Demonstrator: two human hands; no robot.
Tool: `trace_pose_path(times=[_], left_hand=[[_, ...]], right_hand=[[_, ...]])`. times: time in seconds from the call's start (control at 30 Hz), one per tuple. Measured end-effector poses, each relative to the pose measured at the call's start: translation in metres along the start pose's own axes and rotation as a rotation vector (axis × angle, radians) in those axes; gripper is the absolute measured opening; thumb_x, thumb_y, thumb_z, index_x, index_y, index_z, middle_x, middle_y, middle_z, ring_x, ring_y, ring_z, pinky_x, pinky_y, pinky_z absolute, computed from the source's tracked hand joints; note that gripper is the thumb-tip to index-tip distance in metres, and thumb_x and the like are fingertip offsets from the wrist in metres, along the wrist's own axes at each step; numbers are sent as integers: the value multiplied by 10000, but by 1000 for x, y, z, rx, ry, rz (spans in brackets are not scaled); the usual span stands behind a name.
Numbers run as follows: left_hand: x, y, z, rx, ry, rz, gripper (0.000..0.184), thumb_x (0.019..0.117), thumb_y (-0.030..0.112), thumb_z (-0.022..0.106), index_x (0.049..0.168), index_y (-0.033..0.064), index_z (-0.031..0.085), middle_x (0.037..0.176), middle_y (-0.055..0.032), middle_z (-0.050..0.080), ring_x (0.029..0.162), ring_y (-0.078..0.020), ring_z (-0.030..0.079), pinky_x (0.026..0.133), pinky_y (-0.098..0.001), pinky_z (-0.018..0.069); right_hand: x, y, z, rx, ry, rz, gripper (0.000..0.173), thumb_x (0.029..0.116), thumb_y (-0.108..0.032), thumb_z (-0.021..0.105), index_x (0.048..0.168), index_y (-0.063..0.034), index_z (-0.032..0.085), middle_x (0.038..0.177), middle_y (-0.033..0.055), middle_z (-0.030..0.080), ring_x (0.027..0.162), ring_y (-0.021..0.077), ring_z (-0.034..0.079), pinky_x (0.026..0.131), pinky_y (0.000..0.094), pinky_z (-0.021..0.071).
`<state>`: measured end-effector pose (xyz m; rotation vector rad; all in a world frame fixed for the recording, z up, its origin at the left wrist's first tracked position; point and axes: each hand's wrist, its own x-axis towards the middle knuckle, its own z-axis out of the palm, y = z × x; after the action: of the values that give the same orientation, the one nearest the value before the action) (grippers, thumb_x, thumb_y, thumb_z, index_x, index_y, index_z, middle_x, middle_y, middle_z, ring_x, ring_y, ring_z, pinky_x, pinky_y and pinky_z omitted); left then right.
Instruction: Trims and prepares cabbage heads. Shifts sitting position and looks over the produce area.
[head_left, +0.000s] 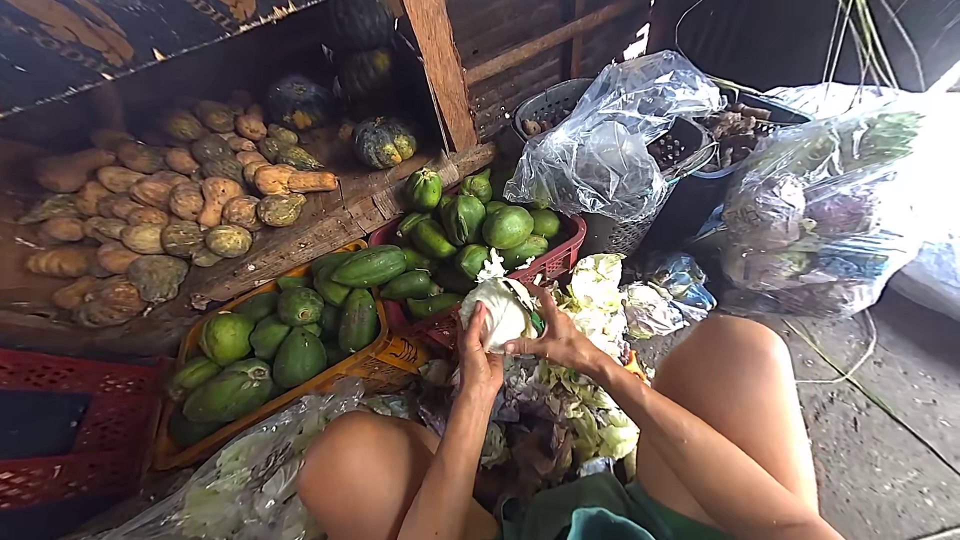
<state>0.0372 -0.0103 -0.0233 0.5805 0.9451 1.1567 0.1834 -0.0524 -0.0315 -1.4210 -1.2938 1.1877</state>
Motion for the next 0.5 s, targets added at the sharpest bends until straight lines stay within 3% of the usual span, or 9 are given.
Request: trace_pose_path(times=[0.07,0.13,0.2,0.23,0.4,0.47,0.5], left_hand=[[-1,-1,1,13,-4,5,434,1089,280,417,1468,70,402,1261,-124,608,1093,-185,632,912,-384,555],[-1,2,1,21,-2,11,427,1096,309,388,1447,69,432,1265,-122,609,1103,-187,627,919,-395,548],[-2,3,-1,50,-18,29,421,1094,291,394,1441,55,435,1254,-125,615,1096,-185,634,923,-389,551],[-2,4,-2,68,-31,23,423,1093,279,405,1447,49,428,1252,-132,617,1092,-188,636,922,-388,552],[-2,20,-11,168,-117,-170,357,1080,298,418,1304,56,556,1107,-106,680,992,-189,679,844,-389,581],[-5,27,-15,222,-158,-200,311,1067,247,439,1264,46,570,1063,-91,693,957,-169,690,835,-372,588],[-8,31,-16,249,-173,-212,280,1049,213,453,1241,47,571,1033,-80,694,932,-158,691,823,-360,590]], right_hand=[[0,-6,-5,-63,-6,36,1096,699,-294,929,1569,-84,297,1214,200,662,1040,261,675,921,460,553],[0,-9,-13,-154,30,30,833,769,-193,832,1492,-49,444,1170,202,680,1024,285,679,912,483,549],[0,-9,-15,-283,157,2,462,859,-167,717,1277,20,651,1099,221,708,1001,318,685,906,512,524],[-1,-9,-16,-344,193,5,365,880,-161,689,1191,30,694,1050,222,713,974,328,684,890,522,518],[1,-5,-39,-440,374,24,261,927,-181,667,1034,50,719,885,230,704,863,374,689,817,586,520],[4,-4,-60,-390,312,18,301,908,-205,714,1083,40,703,910,217,690,868,338,665,829,562,502],[3,-3,-68,-344,209,4,388,889,-246,742,1164,20,681,988,196,693,900,297,661,848,526,512]])
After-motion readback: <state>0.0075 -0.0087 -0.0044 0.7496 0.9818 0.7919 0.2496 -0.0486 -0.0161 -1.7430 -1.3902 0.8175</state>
